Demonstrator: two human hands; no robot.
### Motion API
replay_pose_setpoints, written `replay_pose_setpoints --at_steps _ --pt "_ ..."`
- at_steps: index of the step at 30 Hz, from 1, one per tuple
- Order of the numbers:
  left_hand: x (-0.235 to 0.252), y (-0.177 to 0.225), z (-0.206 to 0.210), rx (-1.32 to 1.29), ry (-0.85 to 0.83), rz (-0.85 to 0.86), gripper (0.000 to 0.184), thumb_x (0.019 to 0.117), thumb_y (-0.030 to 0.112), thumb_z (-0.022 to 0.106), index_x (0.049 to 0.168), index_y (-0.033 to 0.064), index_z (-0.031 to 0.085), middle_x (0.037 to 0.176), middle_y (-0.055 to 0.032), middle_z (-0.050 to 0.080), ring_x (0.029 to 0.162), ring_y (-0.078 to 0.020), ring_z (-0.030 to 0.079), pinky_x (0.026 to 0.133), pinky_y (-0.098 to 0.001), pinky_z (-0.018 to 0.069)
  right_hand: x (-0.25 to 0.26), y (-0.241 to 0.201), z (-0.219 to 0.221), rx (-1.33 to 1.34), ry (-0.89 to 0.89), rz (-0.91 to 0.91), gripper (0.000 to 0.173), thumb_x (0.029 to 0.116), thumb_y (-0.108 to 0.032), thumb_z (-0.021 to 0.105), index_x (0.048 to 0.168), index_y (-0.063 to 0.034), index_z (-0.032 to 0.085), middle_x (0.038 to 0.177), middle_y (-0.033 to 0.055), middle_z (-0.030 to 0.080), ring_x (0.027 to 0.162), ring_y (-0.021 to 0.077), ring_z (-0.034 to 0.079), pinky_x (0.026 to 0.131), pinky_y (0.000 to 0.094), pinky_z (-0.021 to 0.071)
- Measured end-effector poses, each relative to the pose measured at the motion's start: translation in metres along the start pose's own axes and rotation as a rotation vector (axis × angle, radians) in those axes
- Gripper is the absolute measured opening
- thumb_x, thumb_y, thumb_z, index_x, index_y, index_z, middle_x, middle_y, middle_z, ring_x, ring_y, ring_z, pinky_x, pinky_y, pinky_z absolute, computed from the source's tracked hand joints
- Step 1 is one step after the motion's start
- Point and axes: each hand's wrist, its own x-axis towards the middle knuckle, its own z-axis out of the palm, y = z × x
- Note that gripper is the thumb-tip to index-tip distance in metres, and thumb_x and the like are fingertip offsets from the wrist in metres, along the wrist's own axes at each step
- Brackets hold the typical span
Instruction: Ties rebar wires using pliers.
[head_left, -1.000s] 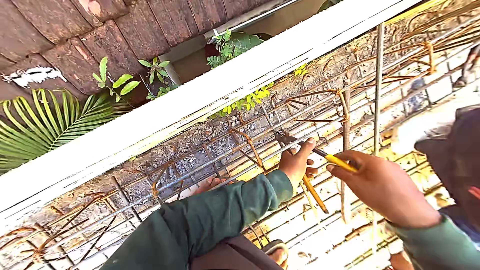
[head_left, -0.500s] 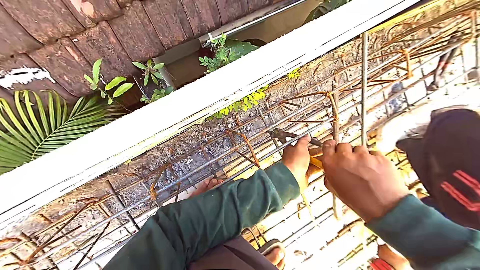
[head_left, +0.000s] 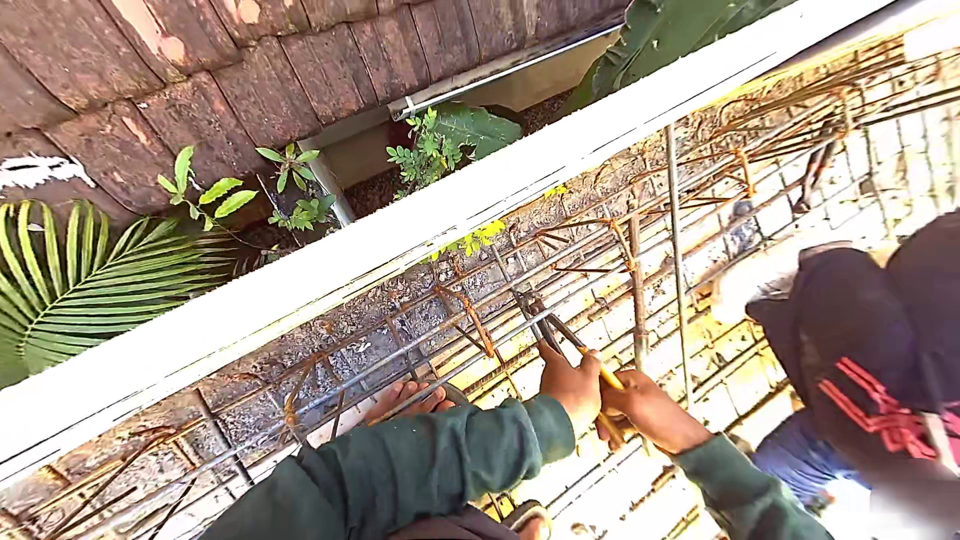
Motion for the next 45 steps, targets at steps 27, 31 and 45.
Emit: replay_pose_setpoints --at_steps 27,31,45 --pt "-0.025 0.004 -0.026 0.109 -0.067 0.014 0.067 0.1001 0.044 0.063 0.142 -0.0039 0.044 0.120 -0.0238 0.062 0.106 -0.0309 0.065 0.092 -0.0480 0.0536 -0.008 0.003 0.028 0.179 0.042 0.204 0.019 0.1035 -0.007 0.040 0.106 -0.0015 0.057 0.070 0.0121 0.069 0.053 0.0255 0.068 0.050 0.0420 0.0600" --pt "-0.016 0.004 -0.026 -0.009 0.036 0.104 0.068 0.0941 0.036 0.075 0.138 -0.0045 0.042 0.120 -0.0236 0.060 0.105 -0.0294 0.063 0.091 -0.0455 0.0535 -0.033 -0.039 0.005 0.021 0.046 0.126 0.022 0.1012 -0.002 0.046 0.121 -0.0019 0.054 0.089 0.0170 0.072 0.062 0.0305 0.073 0.052 0.0437 0.0629" --pt "0.006 0.023 -0.031 -0.494 -0.172 -0.136 0.045 0.1056 0.048 0.053 0.122 0.0061 0.048 0.081 -0.0050 0.051 0.066 -0.0163 0.057 0.064 -0.0312 0.0536 -0.035 -0.105 -0.001 -0.459 0.261 0.047 0.011 0.1007 -0.004 0.062 0.111 -0.0051 0.063 0.093 0.0124 0.064 0.058 0.0207 0.059 0.051 0.0390 0.0544"
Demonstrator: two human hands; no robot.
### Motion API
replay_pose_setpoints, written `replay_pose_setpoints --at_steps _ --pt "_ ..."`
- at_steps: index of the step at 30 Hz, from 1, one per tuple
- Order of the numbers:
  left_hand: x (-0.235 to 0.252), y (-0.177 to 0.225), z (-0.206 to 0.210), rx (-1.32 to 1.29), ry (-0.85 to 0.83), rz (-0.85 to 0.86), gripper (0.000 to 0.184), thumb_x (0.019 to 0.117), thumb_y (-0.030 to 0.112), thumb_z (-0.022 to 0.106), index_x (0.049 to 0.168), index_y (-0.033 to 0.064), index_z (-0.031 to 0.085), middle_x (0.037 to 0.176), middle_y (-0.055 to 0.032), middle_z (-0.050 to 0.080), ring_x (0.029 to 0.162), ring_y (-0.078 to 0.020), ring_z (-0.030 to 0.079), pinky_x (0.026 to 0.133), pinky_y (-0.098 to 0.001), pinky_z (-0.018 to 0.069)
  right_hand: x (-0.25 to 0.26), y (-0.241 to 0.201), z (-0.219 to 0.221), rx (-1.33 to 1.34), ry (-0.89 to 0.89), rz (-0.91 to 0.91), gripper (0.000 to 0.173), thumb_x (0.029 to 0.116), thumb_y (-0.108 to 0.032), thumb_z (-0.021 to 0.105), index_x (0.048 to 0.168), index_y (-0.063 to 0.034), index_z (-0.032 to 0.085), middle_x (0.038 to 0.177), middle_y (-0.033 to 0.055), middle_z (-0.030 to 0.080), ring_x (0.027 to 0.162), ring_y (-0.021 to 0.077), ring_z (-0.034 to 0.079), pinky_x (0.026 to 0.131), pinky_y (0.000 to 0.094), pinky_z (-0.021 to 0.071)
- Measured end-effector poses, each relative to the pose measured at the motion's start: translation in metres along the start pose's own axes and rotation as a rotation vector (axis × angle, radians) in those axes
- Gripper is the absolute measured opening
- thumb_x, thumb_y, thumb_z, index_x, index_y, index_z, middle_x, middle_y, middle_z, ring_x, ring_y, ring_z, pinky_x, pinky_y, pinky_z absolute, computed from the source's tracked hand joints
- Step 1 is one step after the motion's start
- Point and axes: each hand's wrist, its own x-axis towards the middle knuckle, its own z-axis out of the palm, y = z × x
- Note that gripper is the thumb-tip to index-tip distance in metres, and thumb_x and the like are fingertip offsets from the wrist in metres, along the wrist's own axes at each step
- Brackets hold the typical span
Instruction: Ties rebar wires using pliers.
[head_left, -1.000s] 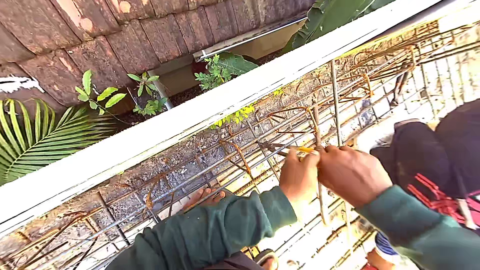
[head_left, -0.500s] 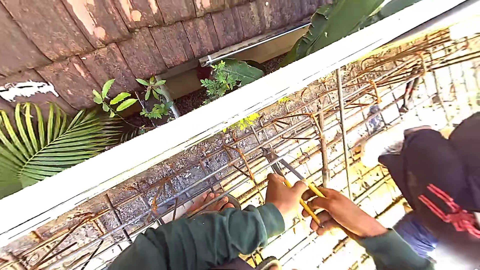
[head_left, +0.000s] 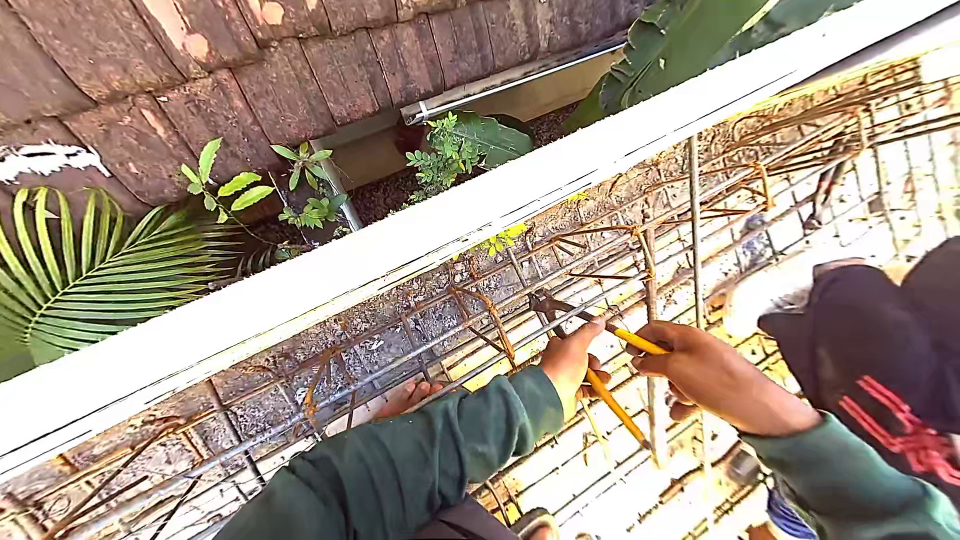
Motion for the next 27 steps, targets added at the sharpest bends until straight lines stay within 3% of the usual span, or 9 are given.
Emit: replay_pose_setpoints --at_steps 3,6,9,12,13,16,21,24,27 --pt "0.008 -0.007 -0.003 -0.039 0.051 -0.005 0.039 0.1069 0.050 0.047 0.103 0.0111 0.046 0.072 -0.0002 0.042 0.058 -0.0129 0.048 0.057 -0.0281 0.0490 0.003 0.001 -0.004 -0.035 -0.003 0.000 0.011 0.0998 -0.005 0.064 0.111 -0.0063 0.065 0.090 0.0111 0.064 0.054 0.0186 0.054 0.045 0.0348 0.0473" --pt "0.007 -0.003 0.003 -0.093 0.017 -0.028 0.048 0.1060 0.055 0.044 0.114 0.0084 0.048 0.080 -0.0026 0.044 0.064 -0.0152 0.050 0.063 -0.0304 0.0499 -0.001 -0.008 -0.004 -0.217 -0.004 -0.058 0.011 0.1010 -0.006 0.062 0.112 -0.0062 0.064 0.087 0.0129 0.064 0.059 0.0223 0.059 0.051 0.0387 0.0519" --pt "0.002 0.009 0.014 -0.135 -0.012 -0.042 0.044 0.1062 0.054 0.045 0.110 0.0102 0.046 0.077 -0.0035 0.045 0.059 -0.0147 0.050 0.060 -0.0295 0.0516 -0.021 -0.023 0.008 -0.651 0.094 -0.135 0.027 0.0999 -0.019 0.064 0.125 -0.0085 0.062 0.110 0.0174 0.067 0.094 0.0355 0.069 0.077 0.0560 0.0559" --pt "-0.003 0.018 0.021 -0.127 -0.003 -0.027 0.047 0.1068 0.054 0.043 0.114 0.0089 0.050 0.077 -0.0051 0.048 0.059 -0.0155 0.050 0.057 -0.0298 0.0494 -0.047 -0.019 0.039 -1.060 0.353 -0.293 0.073 0.0875 -0.032 0.077 0.145 0.0032 0.050 0.125 0.0294 0.061 0.111 0.0486 0.062 0.083 0.0625 0.0506" --pt "-0.004 0.019 0.023 -0.115 0.007 -0.003 0.050 0.1062 0.056 0.042 0.115 0.0084 0.053 0.079 -0.0056 0.052 0.061 -0.0148 0.054 0.057 -0.0295 0.0503 -0.047 -0.014 0.050 -1.149 0.452 -0.344 0.076 0.0858 -0.025 0.079 0.146 0.0077 0.047 0.128 0.0327 0.059 0.114 0.0511 0.060 0.086 0.0642 0.0499" --pt "-0.004 0.016 0.025 -0.105 -0.065 0.056 0.061 0.1057 0.059 0.039 0.132 0.0072 0.055 0.111 -0.0138 0.064 0.096 -0.0221 0.062 0.082 -0.0402 0.0530 -0.015 0.006 0.063 -1.280 0.683 -0.495 0.043 0.0906 0.005 0.067 0.131 0.0158 0.057 0.124 0.0341 0.061 0.110 0.0502 0.063 0.093 0.0644 0.0490" --pt "-0.014 0.014 0.021 0.001 -0.057 0.103 0.058 0.1079 0.050 0.044 0.142 0.0026 0.048 0.123 -0.0201 0.061 0.106 -0.0278 0.063 0.090 -0.0433 0.0535 -0.011 -0.027 0.039 -1.105 0.183 -0.128 0.035 0.0924 -0.014 0.066 0.122 0.0054 0.062 0.111 0.0244 0.067 0.099 0.0428 0.069 0.078 0.0548 0.0569" --pt "-0.021 0.010 0.013 -0.015 -0.096 0.089 0.059 0.1073 0.053 0.042 0.131 0.0012 0.055 0.119 -0.0176 0.062 0.107 -0.0257 0.062 0.092 -0.0423 0.0522 -0.028 -0.072 0.024 -0.921 -0.057 0.012 0.023 0.0938 -0.022 0.067 0.102 -0.0001 0.069 0.101 0.0207 0.070 0.100 0.0393 0.069 0.081 0.0576 0.0551" --pt "-0.017 0.002 0.013 -0.019 -0.116 0.066 0.056 0.1066 0.055 0.042 0.113 0.0020 0.060 0.097 -0.0119 0.062 0.086 -0.0202 0.063 0.076 -0.0367 0.0544 -0.008 -0.051 0.018 -0.514 -0.172 0.044 0.021 0.0997 -0.020 0.063 0.087 -0.0028 0.064 0.075 0.0106 0.067 0.066 0.0225 0.067 0.061 0.0407 0.0563"
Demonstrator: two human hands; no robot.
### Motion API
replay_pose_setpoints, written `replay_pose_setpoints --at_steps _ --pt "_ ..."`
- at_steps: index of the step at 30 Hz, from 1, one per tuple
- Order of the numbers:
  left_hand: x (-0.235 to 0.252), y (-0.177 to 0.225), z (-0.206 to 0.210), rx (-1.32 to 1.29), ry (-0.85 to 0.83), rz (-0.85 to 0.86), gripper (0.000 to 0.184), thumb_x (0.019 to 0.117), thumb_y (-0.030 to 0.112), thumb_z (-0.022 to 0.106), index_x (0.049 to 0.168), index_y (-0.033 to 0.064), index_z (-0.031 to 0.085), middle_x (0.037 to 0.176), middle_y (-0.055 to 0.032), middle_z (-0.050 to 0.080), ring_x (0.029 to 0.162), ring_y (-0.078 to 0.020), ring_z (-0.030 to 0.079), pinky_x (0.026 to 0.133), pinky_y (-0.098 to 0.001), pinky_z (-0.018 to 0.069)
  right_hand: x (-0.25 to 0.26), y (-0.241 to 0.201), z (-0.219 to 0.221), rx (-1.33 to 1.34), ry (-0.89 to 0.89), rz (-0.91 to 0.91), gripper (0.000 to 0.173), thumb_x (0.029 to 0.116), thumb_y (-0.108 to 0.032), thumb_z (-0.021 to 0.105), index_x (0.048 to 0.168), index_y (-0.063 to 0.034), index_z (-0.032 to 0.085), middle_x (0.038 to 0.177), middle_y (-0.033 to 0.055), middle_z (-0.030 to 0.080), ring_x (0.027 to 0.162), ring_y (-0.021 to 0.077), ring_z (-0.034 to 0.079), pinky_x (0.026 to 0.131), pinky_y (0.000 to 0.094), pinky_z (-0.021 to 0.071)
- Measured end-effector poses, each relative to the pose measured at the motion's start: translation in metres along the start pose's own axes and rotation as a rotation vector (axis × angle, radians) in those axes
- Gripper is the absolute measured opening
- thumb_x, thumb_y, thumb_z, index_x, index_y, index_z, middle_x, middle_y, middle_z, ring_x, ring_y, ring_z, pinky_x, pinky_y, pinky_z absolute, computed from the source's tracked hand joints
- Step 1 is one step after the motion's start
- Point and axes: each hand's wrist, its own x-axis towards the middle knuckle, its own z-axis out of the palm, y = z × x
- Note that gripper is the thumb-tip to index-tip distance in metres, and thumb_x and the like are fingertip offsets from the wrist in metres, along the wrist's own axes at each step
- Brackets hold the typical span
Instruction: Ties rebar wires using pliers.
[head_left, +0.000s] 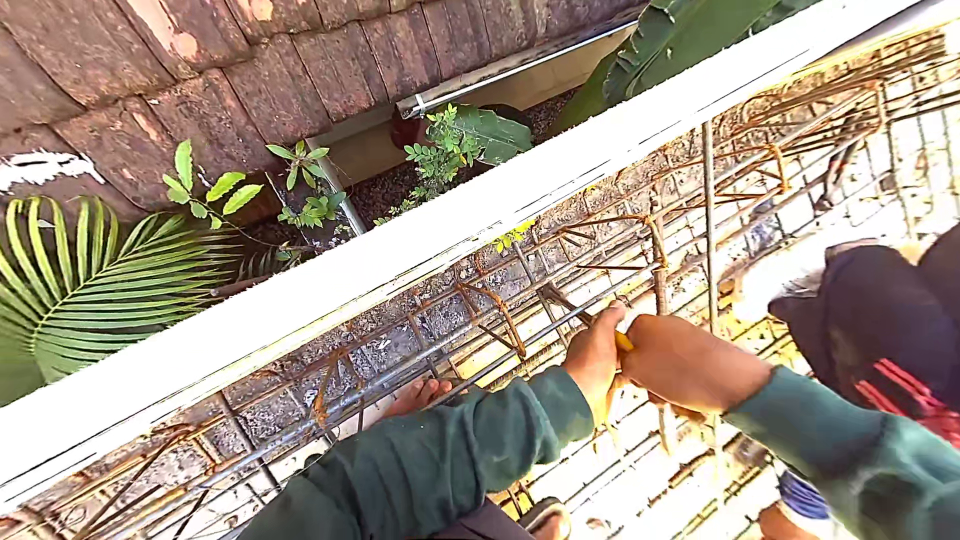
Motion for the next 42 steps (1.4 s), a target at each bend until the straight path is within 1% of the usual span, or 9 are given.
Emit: replay_pose_setpoints --at_steps 4,10,15,19,24,31,36,39,42 --pt "0.017 -0.017 -0.008 0.154 0.077 -0.002 0.057 0.1061 0.052 0.048 0.115 -0.0033 0.059 0.090 -0.0138 0.061 0.076 -0.0200 0.061 0.067 -0.0354 0.0530 0.031 0.054 0.048 0.669 -0.073 -0.098 0.010 0.0926 -0.005 0.059 0.085 -0.0047 0.065 0.070 0.0058 0.070 0.053 0.0170 0.066 0.051 0.0327 0.0568" --pt "0.024 -0.020 -0.009 0.205 0.041 0.055 0.056 0.1072 0.048 0.047 0.121 -0.0052 0.058 0.104 -0.0183 0.063 0.092 -0.0236 0.064 0.082 -0.0406 0.0559 0.044 0.071 0.026 0.729 -0.238 -0.099 0.017 0.0986 -0.004 0.051 0.090 -0.0039 0.066 0.073 0.0073 0.072 0.055 0.0173 0.068 0.051 0.0305 0.0578" --pt "0.020 -0.014 0.002 0.108 0.104 0.082 0.047 0.1073 0.042 0.051 0.115 -0.0039 0.057 0.085 -0.0130 0.063 0.068 -0.0166 0.063 0.064 -0.0303 0.0559 0.048 0.073 -0.002 0.755 -0.410 -0.071 0.026 0.1056 -0.011 0.043 0.095 -0.0010 0.064 0.078 0.0133 0.073 0.062 0.0237 0.073 0.056 0.0345 0.0621" --pt "0.017 -0.009 0.000 0.076 0.036 0.031 0.061 0.1086 0.049 0.043 0.143 -0.0019 0.045 0.130 -0.0229 0.061 0.116 -0.0298 0.064 0.096 -0.0438 0.0543 0.026 0.047 -0.010 0.359 -0.051 -0.007 0.025 0.1066 -0.025 0.058 0.101 -0.0023 0.068 0.083 0.0119 0.070 0.069 0.0223 0.071 0.066 0.0393 0.0611" --pt "0.016 -0.012 -0.008 0.074 -0.075 -0.014 0.068 0.1077 0.058 0.033 0.141 0.0008 0.050 0.128 -0.0196 0.062 0.110 -0.0257 0.066 0.090 -0.0398 0.0548 0.024 0.041 -0.016 0.049 0.061 -0.094 0.020 0.1034 -0.024 0.063 0.096 -0.0068 0.070 0.082 0.0108 0.068 0.071 0.0226 0.067 0.069 0.0443 0.0571" --pt "0.026 -0.020 -0.019 0.024 -0.139 -0.035 0.069 0.1069 0.059 0.036 0.152 0.0072 0.041 0.150 -0.0167 0.050 0.137 -0.0293 0.051 0.110 -0.0504 0.0423 0.034 0.037 -0.035 0.040 -0.122 -0.068 0.019 0.1040 -0.023 0.063 0.097 -0.0063 0.068 0.075 0.0083 0.065 0.057 0.0162 0.059 0.056 0.0332 0.0526" --pt "0.027 -0.016 -0.014 -0.043 -0.137 -0.005 0.062 0.1080 0.054 0.038 0.139 0.0018 0.051 0.135 -0.0156 0.059 0.120 -0.0240 0.060 0.102 -0.0415 0.0490 0.025 0.027 -0.034 -0.284 0.036 -0.124 0.021 0.1020 -0.027 0.064 0.092 -0.0086 0.069 0.085 0.0104 0.066 0.078 0.0257 0.064 0.071 0.0481 0.0523" --pt "0.024 -0.014 -0.010 -0.119 -0.092 0.030 0.053 0.1082 0.049 0.043 0.123 0.0001 0.057 0.105 -0.0114 0.065 0.092 -0.0182 0.066 0.086 -0.0335 0.0553 0.000 0.027 -0.007 -0.617 0.396 -0.205 0.029 0.0938 -0.028 0.072 0.116 -0.0092 0.068 0.110 0.0135 0.068 0.100 0.0365 0.067 0.076 0.0548 0.0557" --pt "0.016 -0.005 0.004 -0.222 -0.021 -0.015 0.049 0.1064 0.048 0.048 0.110 0.0009 0.057 0.087 -0.0106 0.064 0.075 -0.0173 0.067 0.072 -0.0309 0.0587 -0.003 0.045 0.030 -0.863 0.768 -0.318 0.061 0.0832 -0.008 0.079 0.139 0.0009 0.056 0.112 0.0227 0.065 0.098 0.0431 0.065 0.076 0.0564 0.0516"
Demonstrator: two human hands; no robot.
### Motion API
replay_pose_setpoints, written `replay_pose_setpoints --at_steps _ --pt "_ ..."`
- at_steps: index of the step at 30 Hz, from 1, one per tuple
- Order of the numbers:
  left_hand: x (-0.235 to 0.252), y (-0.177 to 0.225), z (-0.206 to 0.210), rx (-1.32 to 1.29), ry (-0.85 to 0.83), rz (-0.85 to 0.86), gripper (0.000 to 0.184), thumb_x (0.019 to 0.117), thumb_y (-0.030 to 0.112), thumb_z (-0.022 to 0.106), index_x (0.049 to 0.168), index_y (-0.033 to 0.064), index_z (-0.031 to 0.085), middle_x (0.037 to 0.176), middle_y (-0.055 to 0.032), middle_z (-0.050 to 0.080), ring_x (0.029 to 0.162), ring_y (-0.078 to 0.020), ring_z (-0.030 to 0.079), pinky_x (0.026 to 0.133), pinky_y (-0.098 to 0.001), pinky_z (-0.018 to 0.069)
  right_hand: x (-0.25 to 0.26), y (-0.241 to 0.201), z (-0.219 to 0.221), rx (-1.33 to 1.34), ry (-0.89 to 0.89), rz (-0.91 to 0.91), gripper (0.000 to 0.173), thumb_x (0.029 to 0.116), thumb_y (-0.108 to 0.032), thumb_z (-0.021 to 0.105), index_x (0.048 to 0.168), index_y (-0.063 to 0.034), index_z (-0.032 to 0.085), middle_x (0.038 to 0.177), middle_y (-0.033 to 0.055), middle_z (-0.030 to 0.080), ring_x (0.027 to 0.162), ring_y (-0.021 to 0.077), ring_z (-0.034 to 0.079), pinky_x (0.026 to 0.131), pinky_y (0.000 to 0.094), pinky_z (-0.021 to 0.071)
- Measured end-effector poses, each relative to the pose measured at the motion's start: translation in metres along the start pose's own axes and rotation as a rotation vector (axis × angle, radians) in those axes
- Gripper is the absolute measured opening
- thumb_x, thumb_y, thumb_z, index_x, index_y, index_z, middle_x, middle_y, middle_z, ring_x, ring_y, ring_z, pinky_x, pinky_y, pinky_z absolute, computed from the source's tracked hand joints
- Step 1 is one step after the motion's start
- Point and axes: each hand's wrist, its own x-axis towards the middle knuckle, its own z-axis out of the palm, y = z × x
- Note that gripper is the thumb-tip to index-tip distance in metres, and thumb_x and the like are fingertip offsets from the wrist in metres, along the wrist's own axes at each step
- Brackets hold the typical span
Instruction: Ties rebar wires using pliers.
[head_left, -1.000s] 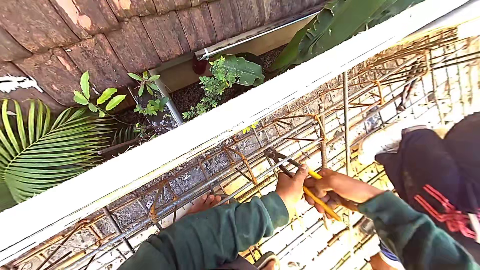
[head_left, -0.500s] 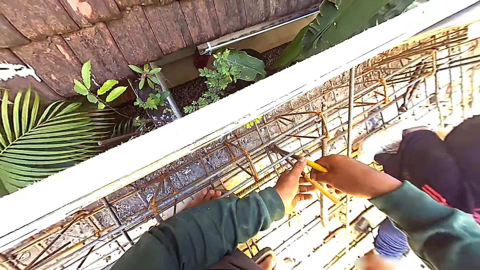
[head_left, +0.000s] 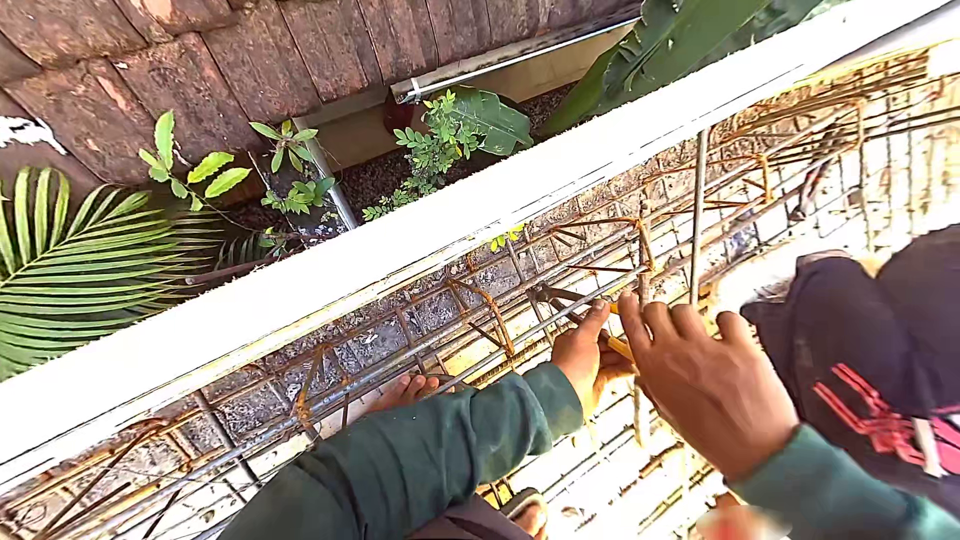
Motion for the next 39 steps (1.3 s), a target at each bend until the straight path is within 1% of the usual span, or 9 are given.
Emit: replay_pose_setpoints --at_steps 4,8,12,16,22,27,32,35,39 --pt "-0.012 0.008 0.016 -0.024 0.005 -0.041 0.042 0.1082 0.039 0.049 0.127 0.0011 0.055 0.101 -0.0126 0.065 0.079 -0.0166 0.066 0.072 -0.0290 0.0576 -0.004 0.007 0.031 -0.049 0.164 0.005 0.065 0.0824 0.007 0.076 0.143 0.0034 0.052 0.112 0.0271 0.063 0.097 0.0436 0.066 0.079 0.0551 0.0525" --pt "-0.016 0.013 0.016 -0.004 -0.067 0.019 0.048 0.1088 0.045 0.042 0.136 0.0062 0.050 0.116 -0.0111 0.064 0.093 -0.0170 0.066 0.083 -0.0318 0.0546 0.013 0.018 0.023 -0.008 0.249 0.025 0.045 0.0880 0.002 0.071 0.132 0.0067 0.059 0.117 0.0261 0.067 0.113 0.0433 0.065 0.105 0.0549 0.0461" --pt "-0.015 0.005 0.007 0.143 -0.115 0.056 0.069 0.1071 0.060 0.030 0.149 0.0074 0.042 0.141 -0.0136 0.058 0.122 -0.0241 0.060 0.101 -0.0421 0.0484 0.029 0.040 0.037 0.094 0.137 0.016 0.030 0.0853 0.001 0.072 0.112 0.0095 0.064 0.099 0.0270 0.067 0.090 0.0461 0.069 0.077 0.0563 0.0554" --pt "-0.006 -0.004 -0.006 0.225 -0.117 0.062 0.072 0.1059 0.062 0.033 0.156 0.0104 0.036 0.153 -0.0151 0.049 0.138 -0.0284 0.050 0.111 -0.0486 0.0424 0.022 0.025 0.029 0.327 -0.259 0.215 0.033 0.0855 -0.012 0.074 0.116 0.0007 0.067 0.103 0.0243 0.069 0.091 0.0457 0.069 0.068 0.0613 0.0548" --pt "-0.007 -0.010 -0.016 0.241 -0.191 0.067 0.065 0.1059 0.058 0.039 0.144 0.0069 0.049 0.138 -0.0158 0.057 0.126 -0.0259 0.057 0.105 -0.0460 0.0480 -0.004 -0.044 -0.030 0.190 -0.180 0.254 0.018 0.0877 -0.006 0.067 0.096 0.0098 0.068 0.080 0.0222 0.066 0.068 0.0382 0.071 0.052 0.0475 0.0539" --pt "0.004 -0.016 -0.024 0.282 -0.175 -0.021 0.052 0.1089 0.048 0.040 0.139 0.0072 0.053 0.121 -0.0126 0.063 0.107 -0.0206 0.063 0.092 -0.0404 0.0521 -0.021 -0.060 0.021 0.203 -0.006 0.342 0.029 0.0864 0.001 0.069 0.110 0.0165 0.066 0.086 0.0282 0.066 0.070 0.0423 0.070 0.052 0.0484 0.0546" --pt "0.007 -0.005 -0.014 0.283 -0.230 0.002 0.058 0.1089 0.051 0.037 0.146 0.0079 0.048 0.143 -0.0131 0.056 0.127 -0.0235 0.056 0.104 -0.0437 0.0467 0.016 0.015 -0.001 0.558 -0.474 0.320 0.022 0.0907 -0.013 0.070 0.109 -0.0003 0.069 0.095 0.0237 0.070 0.086 0.0437 0.070 0.071 0.0624 0.0548" --pt "0.001 -0.004 -0.012 0.312 -0.186 -0.008 0.060 0.1083 0.051 0.041 0.151 0.0086 0.042 0.147 -0.0146 0.053 0.132 -0.0255 0.055 0.107 -0.0458 0.0455 0.046 0.046 0.014 0.976 -0.863 0.360 0.018 0.1041 -0.011 0.058 0.093 -0.0015 0.067 0.073 0.0101 0.068 0.057 0.0197 0.065 0.053 0.0353 0.0557" --pt "0.001 -0.010 -0.005 0.368 -0.065 0.000 0.057 0.1079 0.047 0.046 0.141 0.0004 0.050 0.129 -0.0190 0.061 0.116 -0.0258 0.062 0.097 -0.0424 0.0523 0.043 0.051 0.034 1.373 -1.007 0.518 0.020 0.1020 0.000 0.050 0.092 0.0002 0.068 0.072 0.0104 0.071 0.051 0.0190 0.065 0.048 0.0307 0.0554"
